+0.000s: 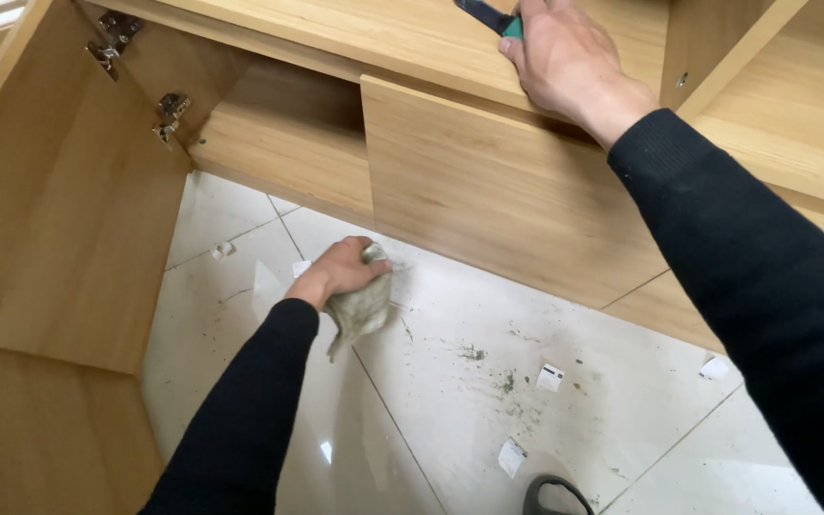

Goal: The person uses a utility knife to scrape residue from the edges and seams of a light wood cabinet, then wipes the surfaces with a cloth. The person repeats scraping and wiping on multiple drawer fronts and seams, removing visible debris and cleaning the cabinet exterior.

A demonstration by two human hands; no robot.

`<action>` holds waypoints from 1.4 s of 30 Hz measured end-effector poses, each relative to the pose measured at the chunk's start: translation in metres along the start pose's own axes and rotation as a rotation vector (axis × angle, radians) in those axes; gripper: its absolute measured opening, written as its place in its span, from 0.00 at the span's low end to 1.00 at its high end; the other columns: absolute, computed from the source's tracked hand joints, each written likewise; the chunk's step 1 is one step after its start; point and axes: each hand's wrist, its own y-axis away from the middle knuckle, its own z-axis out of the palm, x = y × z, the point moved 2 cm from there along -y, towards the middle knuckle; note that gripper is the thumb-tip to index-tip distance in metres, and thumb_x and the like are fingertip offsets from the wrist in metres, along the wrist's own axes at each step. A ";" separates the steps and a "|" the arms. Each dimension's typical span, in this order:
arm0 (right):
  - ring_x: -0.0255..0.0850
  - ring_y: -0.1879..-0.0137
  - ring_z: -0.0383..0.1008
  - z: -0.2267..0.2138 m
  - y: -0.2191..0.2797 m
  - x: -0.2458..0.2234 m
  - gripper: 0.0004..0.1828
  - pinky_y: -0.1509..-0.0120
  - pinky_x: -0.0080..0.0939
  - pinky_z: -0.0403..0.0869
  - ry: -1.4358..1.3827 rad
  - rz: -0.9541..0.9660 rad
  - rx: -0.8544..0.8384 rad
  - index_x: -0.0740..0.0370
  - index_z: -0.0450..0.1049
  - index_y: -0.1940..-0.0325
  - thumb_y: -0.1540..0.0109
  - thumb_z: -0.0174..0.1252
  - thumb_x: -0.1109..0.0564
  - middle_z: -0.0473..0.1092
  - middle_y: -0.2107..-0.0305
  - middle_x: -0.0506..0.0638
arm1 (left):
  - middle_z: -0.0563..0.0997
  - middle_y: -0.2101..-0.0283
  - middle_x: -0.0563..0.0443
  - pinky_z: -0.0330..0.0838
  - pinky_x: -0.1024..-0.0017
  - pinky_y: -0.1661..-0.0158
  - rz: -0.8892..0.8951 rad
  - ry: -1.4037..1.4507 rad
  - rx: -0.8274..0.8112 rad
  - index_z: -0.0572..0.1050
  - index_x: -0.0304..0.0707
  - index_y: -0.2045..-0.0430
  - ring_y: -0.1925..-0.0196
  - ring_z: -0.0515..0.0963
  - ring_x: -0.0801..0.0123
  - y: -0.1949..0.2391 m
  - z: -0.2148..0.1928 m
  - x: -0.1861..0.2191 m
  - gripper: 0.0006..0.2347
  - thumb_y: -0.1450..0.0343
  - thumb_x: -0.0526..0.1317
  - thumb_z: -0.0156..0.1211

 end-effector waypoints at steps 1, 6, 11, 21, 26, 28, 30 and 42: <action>0.69 0.50 0.75 0.010 -0.005 0.012 0.16 0.50 0.73 0.75 -0.004 -0.003 -0.003 0.64 0.71 0.34 0.13 0.54 0.48 0.73 0.47 0.68 | 0.81 0.22 0.42 0.71 0.60 0.23 -0.006 0.000 0.001 0.69 0.47 0.17 0.22 0.81 0.48 0.000 0.007 0.008 0.37 0.23 0.61 0.68; 0.67 0.46 0.73 0.010 0.056 -0.009 0.18 0.47 0.64 0.73 0.175 -0.489 0.653 0.69 0.77 0.32 0.22 0.74 0.59 0.73 0.50 0.71 | 0.94 0.52 0.58 0.81 0.70 0.46 0.236 0.261 -0.169 0.88 0.48 0.51 0.50 0.91 0.69 0.039 0.020 0.075 0.11 0.20 0.51 0.69; 0.62 0.36 0.80 0.111 0.161 0.002 0.25 0.38 0.63 0.81 -0.422 -0.491 0.256 0.64 0.75 0.25 0.22 0.66 0.48 0.77 0.41 0.65 | 0.90 0.62 0.55 0.82 0.71 0.54 0.353 0.534 -0.178 0.89 0.41 0.53 0.58 0.87 0.72 0.063 0.025 0.110 0.14 0.20 0.51 0.72; 0.51 0.38 0.87 0.248 0.299 0.068 0.26 0.31 0.60 0.83 -1.503 0.511 -0.767 0.75 0.84 0.29 0.29 0.72 0.57 0.86 0.42 0.63 | 0.90 0.42 0.31 0.80 0.45 0.33 0.227 0.229 -0.080 0.86 0.46 0.35 0.30 0.87 0.40 0.031 0.086 0.113 0.25 0.13 0.62 0.52; 0.53 0.31 0.84 0.262 0.289 0.076 0.29 0.25 0.60 0.80 -1.682 0.726 -0.760 0.67 0.77 0.20 0.25 0.65 0.54 0.81 0.35 0.60 | 0.92 0.41 0.38 0.82 0.52 0.37 0.045 0.317 0.038 0.78 0.52 0.36 0.34 0.89 0.49 0.024 0.102 0.076 0.22 0.18 0.62 0.66; 0.53 0.28 0.82 0.259 0.280 0.065 0.31 0.25 0.60 0.79 -1.711 0.773 -0.757 0.63 0.74 0.17 0.25 0.63 0.53 0.80 0.32 0.58 | 0.93 0.43 0.40 0.84 0.54 0.41 -0.015 0.374 0.083 0.80 0.50 0.42 0.37 0.91 0.53 0.026 0.102 0.060 0.21 0.19 0.62 0.69; 0.53 0.25 0.78 0.265 0.268 0.060 0.32 0.22 0.61 0.75 -1.801 0.822 -0.639 0.58 0.69 0.15 0.24 0.62 0.49 0.76 0.31 0.56 | 0.93 0.45 0.40 0.85 0.57 0.48 -0.099 0.647 0.092 0.84 0.46 0.42 0.45 0.90 0.56 0.029 0.100 0.051 0.19 0.20 0.56 0.73; 0.44 0.31 0.78 0.238 0.264 0.039 0.22 0.16 0.50 0.73 -1.854 0.950 -0.420 0.55 0.71 0.28 0.22 0.64 0.44 0.76 0.41 0.46 | 0.87 0.55 0.55 0.77 0.75 0.56 0.147 0.787 0.214 0.91 0.46 0.54 0.56 0.82 0.76 0.022 0.069 0.110 0.14 0.29 0.49 0.85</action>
